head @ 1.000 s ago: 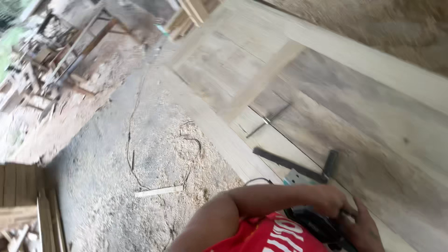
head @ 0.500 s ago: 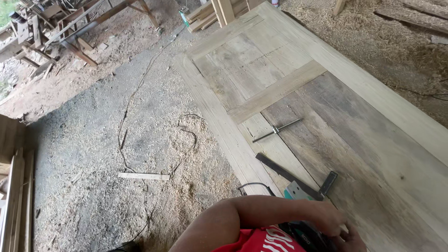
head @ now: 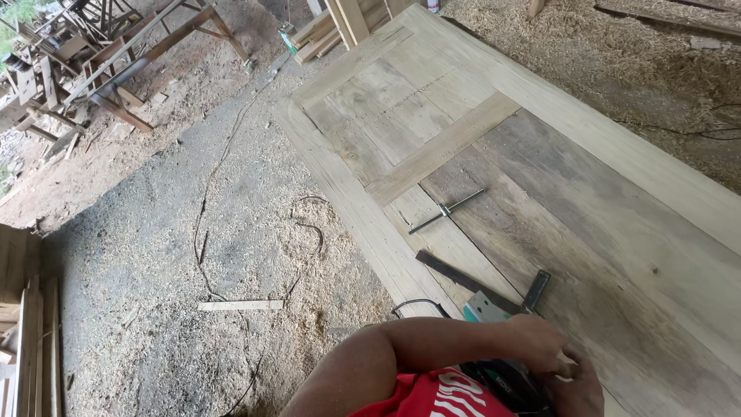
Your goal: The person adjusts the blade of an electric hand planer on a wooden workbench, using a try square to align the blade and tightening it by hand, then carries the planer to a large wooden panel on the floor and planes its surface.
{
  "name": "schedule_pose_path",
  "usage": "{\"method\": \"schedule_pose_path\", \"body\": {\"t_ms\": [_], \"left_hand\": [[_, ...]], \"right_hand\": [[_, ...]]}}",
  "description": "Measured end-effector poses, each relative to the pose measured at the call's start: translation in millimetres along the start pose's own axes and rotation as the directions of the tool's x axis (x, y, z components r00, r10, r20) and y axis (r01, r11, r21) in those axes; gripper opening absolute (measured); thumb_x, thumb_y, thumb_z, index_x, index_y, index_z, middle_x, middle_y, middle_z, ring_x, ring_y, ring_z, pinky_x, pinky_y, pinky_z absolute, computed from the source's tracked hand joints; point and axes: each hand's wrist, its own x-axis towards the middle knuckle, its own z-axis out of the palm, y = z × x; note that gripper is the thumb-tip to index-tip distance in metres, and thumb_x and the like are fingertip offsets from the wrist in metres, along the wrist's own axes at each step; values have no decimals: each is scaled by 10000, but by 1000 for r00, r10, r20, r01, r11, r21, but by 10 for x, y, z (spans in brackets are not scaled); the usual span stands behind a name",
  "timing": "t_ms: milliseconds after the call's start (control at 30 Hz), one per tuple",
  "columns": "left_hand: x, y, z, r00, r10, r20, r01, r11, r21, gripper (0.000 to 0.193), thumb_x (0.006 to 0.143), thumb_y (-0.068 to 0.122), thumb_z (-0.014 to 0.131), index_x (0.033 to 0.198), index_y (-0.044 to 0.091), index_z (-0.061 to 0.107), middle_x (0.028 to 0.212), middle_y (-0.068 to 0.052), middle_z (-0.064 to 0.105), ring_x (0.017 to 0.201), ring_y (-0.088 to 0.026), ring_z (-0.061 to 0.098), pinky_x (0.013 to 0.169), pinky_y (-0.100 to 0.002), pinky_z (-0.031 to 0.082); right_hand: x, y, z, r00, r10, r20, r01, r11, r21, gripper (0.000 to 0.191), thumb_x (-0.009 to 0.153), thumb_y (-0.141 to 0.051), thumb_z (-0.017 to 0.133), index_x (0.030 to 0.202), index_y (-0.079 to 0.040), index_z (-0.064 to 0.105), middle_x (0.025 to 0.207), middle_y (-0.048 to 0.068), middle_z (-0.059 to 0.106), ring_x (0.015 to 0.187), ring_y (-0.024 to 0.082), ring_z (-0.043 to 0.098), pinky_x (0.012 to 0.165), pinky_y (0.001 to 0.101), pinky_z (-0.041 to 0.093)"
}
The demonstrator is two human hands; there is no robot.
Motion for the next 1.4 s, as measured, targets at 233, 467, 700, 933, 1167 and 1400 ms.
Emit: {"method": "schedule_pose_path", "body": {"t_ms": [233,467,700,933,1167,1400], "left_hand": [[60,45,-73,982,5,188,13,995,-95,498,818,295,647,1308,235,710,1128,-126,830,979,-296,755,813,-439,640],[-50,79,-120,993,28,114,-40,993,110,435,855,427,673,1248,250,727,1184,-83,765,1068,-277,721,856,-438,578],[63,-9,-51,989,30,145,-23,999,-49,399,832,388,710,1181,200,752,1109,-93,806,1007,-276,738,867,-423,591],[-47,6,-126,976,197,88,-208,969,133,422,668,282,675,1062,212,808,1014,-80,811,903,-274,774,777,-428,604],[33,11,-87,989,-65,132,59,997,49,382,914,421,676,1091,113,816,1027,-152,814,976,-310,754,846,-423,583],[83,-25,5,953,261,154,-286,942,173,483,734,242,671,1202,335,739,1000,-31,794,898,-257,757,766,-401,595]], "right_hand": [[7,14,-36,986,-163,42,168,966,-195,811,725,-242,880,1459,-138,554,1069,98,824,1099,245,738,990,401,537],[-1,-34,-1,995,-93,-24,88,983,-159,924,700,-207,902,1521,-93,493,1121,144,783,1087,282,746,976,413,551],[13,-85,13,994,-105,2,105,991,-85,876,710,-156,907,1485,-74,507,1215,159,742,1135,295,716,961,427,571],[-37,-79,16,974,-224,9,224,974,19,1061,670,-125,919,1564,-93,350,1123,155,752,1088,248,687,966,403,483],[-74,-26,37,999,-41,-19,44,990,135,880,712,-99,878,1509,-75,508,1101,196,775,1053,266,741,942,405,551],[-208,-143,-110,955,-290,-62,282,952,-119,951,717,-242,840,1563,-105,429,1301,229,678,1223,357,657,980,436,523]]}}
